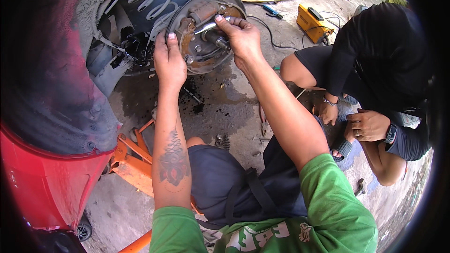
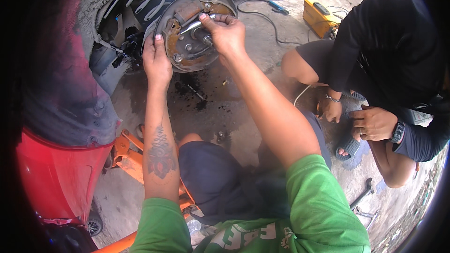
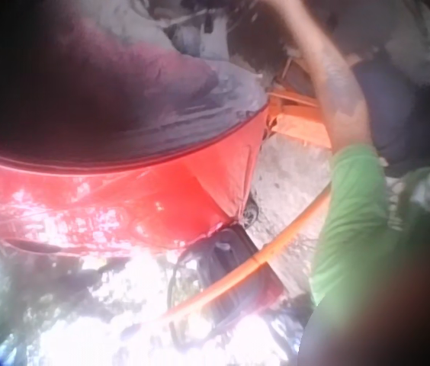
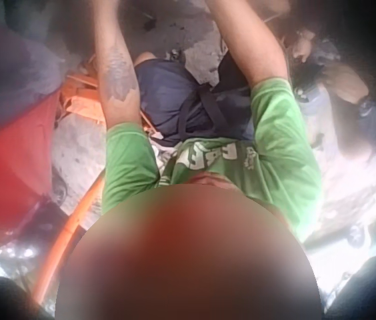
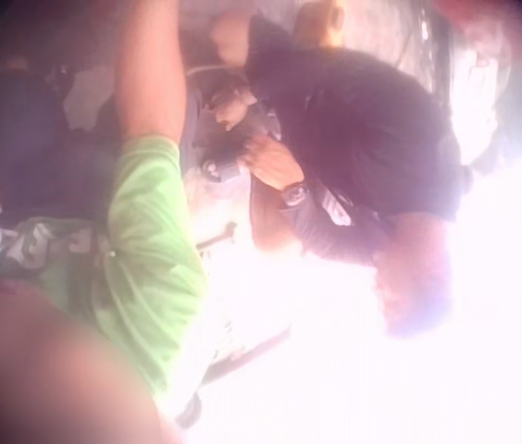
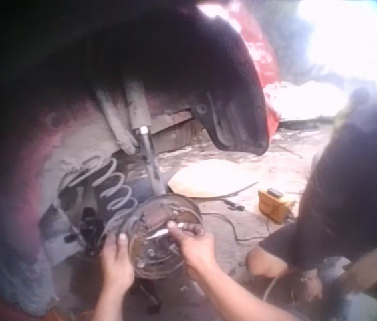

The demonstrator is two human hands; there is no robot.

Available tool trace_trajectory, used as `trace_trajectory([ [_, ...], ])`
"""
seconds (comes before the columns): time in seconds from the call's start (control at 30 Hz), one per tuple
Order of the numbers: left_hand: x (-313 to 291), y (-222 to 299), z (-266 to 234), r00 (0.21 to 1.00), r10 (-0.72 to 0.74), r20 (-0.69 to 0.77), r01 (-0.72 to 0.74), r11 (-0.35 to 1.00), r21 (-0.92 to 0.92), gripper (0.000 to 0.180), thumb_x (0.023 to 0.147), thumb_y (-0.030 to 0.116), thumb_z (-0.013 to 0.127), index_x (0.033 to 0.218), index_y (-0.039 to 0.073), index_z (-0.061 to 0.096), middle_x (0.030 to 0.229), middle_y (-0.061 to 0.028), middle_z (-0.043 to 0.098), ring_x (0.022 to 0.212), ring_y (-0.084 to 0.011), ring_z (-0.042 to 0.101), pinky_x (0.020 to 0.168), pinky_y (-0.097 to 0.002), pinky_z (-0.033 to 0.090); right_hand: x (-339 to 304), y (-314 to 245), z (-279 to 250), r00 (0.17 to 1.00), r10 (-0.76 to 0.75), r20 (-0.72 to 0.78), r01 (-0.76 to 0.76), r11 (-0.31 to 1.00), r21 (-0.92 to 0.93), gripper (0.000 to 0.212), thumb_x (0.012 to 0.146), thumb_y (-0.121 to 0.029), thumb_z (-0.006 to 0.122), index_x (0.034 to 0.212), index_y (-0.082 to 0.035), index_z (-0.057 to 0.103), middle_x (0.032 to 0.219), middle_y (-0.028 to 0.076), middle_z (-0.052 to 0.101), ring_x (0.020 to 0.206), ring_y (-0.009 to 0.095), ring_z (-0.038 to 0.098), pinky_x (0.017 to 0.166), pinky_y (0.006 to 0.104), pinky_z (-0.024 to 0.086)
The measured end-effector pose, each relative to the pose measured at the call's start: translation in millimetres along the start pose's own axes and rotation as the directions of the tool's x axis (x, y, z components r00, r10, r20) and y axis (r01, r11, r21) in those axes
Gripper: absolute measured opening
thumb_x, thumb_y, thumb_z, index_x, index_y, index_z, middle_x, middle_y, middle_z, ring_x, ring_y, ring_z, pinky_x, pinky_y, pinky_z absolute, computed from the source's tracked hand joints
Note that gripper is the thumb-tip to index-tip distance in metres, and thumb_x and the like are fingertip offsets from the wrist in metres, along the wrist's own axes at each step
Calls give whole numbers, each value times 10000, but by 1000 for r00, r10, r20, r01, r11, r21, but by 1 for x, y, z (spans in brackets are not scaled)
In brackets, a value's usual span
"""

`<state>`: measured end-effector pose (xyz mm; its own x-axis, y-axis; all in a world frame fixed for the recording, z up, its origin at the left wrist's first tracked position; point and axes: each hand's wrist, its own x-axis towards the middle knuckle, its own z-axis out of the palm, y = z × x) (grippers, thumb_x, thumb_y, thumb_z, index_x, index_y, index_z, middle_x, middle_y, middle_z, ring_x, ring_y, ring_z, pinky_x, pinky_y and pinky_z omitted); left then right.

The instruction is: The person works on a car's rear drum brake assembly while sitting on the ground. They use a screwdriver and pliers to remove and adjust internal components, including springs and brake shoes, with assistance from another person.

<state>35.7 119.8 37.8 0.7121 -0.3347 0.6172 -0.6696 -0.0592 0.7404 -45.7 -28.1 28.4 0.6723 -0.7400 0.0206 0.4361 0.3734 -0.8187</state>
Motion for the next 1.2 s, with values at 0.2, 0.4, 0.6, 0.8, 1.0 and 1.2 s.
trace_trajectory([
  [0.2,1,-1,-1,1000,20,8,-20,999,31,317,1073,199,454,1249,-33,581,1146,-176,672,1050,-248,632,957,-363,463,4,6,-1,999,5,48,-9,997,79,314,852,-163,828,977,55,642,870,119,731,759,143,702,677,244,578],
  [0.4,0,-3,-1,1000,7,8,-7,999,44,329,1076,215,451,1253,-32,580,1137,-180,672,1041,-248,632,947,-364,466,7,9,-3,995,-11,96,8,999,41,319,855,-156,823,1013,60,650,901,124,744,772,142,707,689,245,580],
  [0.6,2,-7,0,1000,0,-3,0,1000,5,332,1078,223,450,1243,-33,582,1119,-174,673,1023,-246,631,937,-365,468,3,6,1,991,-50,126,54,998,-25,284,862,-137,810,1017,60,675,916,130,746,794,148,716,726,250,597],
  [0.8,-1,-3,0,1000,15,-8,-14,997,82,335,1079,225,451,1233,-43,579,1105,-174,671,1010,-243,629,935,-361,467,2,10,0,988,32,151,-40,998,51,286,854,-169,823,995,46,698,921,117,745,796,128,693,724,262,569],
  [1.0,-1,-2,-1,999,36,-12,-35,997,66,341,1078,241,460,1215,-45,586,1088,-171,671,992,-241,628,926,-361,471,7,17,1,987,110,120,-132,972,196,270,850,-173,828,982,28,704,891,90,730,766,133,677,717,268,565],
  [1.2,1,-10,-1,997,79,-22,-78,994,76,355,1079,250,462,1228,-48,584,1108,-171,663,1008,-238,619,933,-360,466,10,21,-4,984,98,148,-131,964,232,302,840,-157,831,1021,38,687,916,107,735,795,148,681,752,278,566],
])
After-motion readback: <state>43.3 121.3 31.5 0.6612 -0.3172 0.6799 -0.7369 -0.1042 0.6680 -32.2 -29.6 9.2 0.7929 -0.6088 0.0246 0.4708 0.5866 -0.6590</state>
